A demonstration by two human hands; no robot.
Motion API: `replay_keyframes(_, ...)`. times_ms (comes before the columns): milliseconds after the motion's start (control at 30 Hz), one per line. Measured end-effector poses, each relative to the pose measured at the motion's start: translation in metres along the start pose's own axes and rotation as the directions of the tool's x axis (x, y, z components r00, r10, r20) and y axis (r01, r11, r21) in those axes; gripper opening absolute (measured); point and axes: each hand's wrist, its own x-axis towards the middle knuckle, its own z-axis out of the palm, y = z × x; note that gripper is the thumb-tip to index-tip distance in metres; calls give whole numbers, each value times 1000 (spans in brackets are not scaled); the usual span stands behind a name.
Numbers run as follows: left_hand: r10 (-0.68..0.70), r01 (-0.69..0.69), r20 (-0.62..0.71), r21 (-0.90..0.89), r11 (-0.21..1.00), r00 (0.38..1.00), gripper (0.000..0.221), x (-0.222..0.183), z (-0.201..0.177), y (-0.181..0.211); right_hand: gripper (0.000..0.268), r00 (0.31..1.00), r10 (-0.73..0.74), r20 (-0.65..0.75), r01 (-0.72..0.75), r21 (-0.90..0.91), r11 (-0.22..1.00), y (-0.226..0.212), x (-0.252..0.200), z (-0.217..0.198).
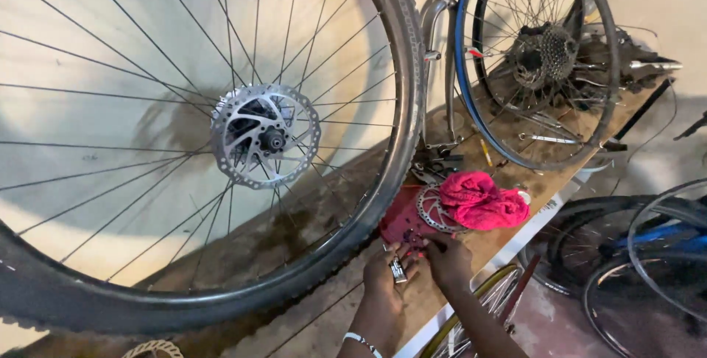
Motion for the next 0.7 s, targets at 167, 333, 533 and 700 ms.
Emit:
replay_keyframes(167, -12, 11, -76, -7, 1000, 997, 37, -45, 20, 6, 29, 992, 43, -122, -24, 153, 988, -13, 0, -29)
replay_keyframes(333, 16, -9, -115, 68, 998, 993, 40, -83, 39, 1, 43, 982, 51, -180, -56, -23, 998, -20, 19, -73)
replay_keyframes(533, 11, -5, -118, 53, 999, 993, 30, -71, 43, -20, 20, 1000, -8, 25, 13, -204, 979, 1, 45, -92)
replay_keyframes(700, 12, -6, -73, 86, 996, 997, 36, -75, 49, -24, 36, 987, -157, -39, 150, -133, 980, 40, 73, -70)
